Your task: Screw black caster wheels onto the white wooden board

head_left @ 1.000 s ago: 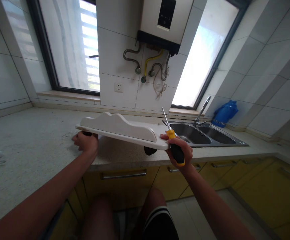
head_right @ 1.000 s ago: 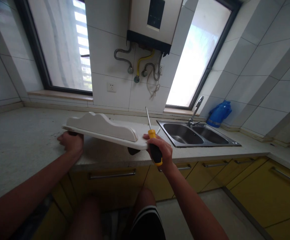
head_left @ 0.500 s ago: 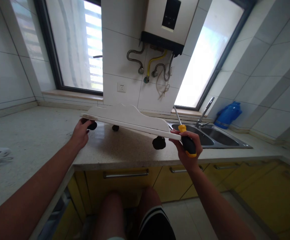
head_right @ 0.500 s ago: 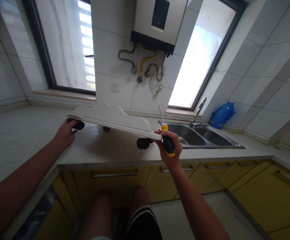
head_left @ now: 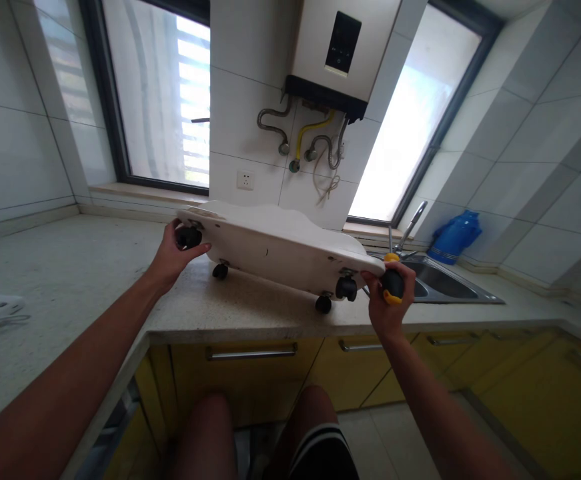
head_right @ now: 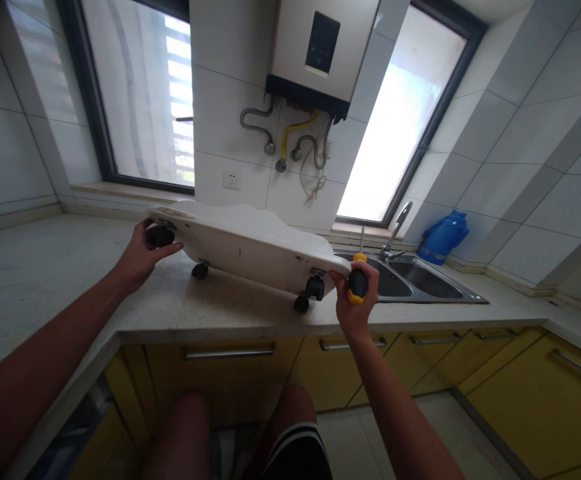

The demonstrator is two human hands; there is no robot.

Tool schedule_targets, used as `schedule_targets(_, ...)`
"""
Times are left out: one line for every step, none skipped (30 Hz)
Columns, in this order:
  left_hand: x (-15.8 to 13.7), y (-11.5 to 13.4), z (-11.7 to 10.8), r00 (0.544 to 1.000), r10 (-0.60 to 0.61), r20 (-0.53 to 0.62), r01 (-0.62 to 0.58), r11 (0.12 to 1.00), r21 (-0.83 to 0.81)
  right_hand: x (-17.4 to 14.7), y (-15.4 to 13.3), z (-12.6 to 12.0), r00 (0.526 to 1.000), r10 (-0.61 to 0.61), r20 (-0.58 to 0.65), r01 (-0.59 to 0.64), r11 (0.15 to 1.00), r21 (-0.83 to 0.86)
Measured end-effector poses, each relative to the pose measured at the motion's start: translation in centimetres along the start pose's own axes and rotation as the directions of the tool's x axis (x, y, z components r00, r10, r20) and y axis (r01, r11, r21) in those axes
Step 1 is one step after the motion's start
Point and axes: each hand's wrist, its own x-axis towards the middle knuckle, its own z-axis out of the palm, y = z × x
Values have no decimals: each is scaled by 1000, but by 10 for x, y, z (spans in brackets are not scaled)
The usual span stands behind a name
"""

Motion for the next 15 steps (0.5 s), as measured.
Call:
schedule_targets(0, 1, 1, 1000, -7, -6, 6, 1000, -10, -1, 3, 0, 1000, 14, -7, -14, 1000, 3)
schedule_targets(0, 1, 1, 1000, -12, -9, 11, 1000, -19, -1, 5, 1, 999, 30, -11, -30, 1000, 6)
schedule_targets(1, 2, 2, 1000, -15, -9, 14, 1000, -24, -1, 7, 1, 999, 47, -12, -47, 999, 10)
schedule_targets(1, 2, 2, 1000, -14, -7, 14, 1000, -22, 1, 9, 2, 998, 64, -12, -64, 998, 12)
schedule_targets(2, 1, 1, 1000, -9, -4, 9, 1000, -10, 3, 11, 3, 997, 80, -10, -80, 997, 13)
schedule_targets(2, 1, 1, 1000, 2, -2, -2, 1000, 12, 6, 14, 4, 995, 95, -7, -95, 995, 12)
schedule_targets(3, 1, 0, 1000, 18, 1, -18, 999, 42, 10, 16, 5, 994, 111, -3, -111, 994, 11)
schedule_targets(3, 0, 0, 999, 39, 6, -40, 996, 76, 14, 19, 7, 992, 127, 0, -127, 992, 10)
schedule_targets(4, -1, -1, 998, 62, 13, -63, 992, 106, 18, 22, 9, 990, 143, 5, -143, 990, 10)
schedule_targets(4, -1, -2, 996, 83, 24, -86, 988, 131, 22, 26, 12, 987, 159, 11, -160, 987, 14)
schedule_targets(4, -2, -2, 995, 98, 34, -102, 983, 151, 25, 31, 14, 984, 175, 18, -175, 984, 21)
schedule_targets(4, -2, -3, 994, 103, 43, -109, 980, 165, 28, 35, 17, 982, 190, 27, -190, 981, 30)
schedule_targets(4, -2, -3, 994, 102, 51, -109, 979, 174, 31, 40, 20, 978, 203, 37, -205, 978, 42)
schedule_targets(5, -1, -4, 994, 97, 58, -106, 978, 182, 34, 46, 23, 975, 216, 49, -218, 974, 54)
schedule_targets(5, -2, -4, 994, 93, 65, -103, 977, 189, 36, 51, 26, 972, 227, 64, -231, 971, 65)
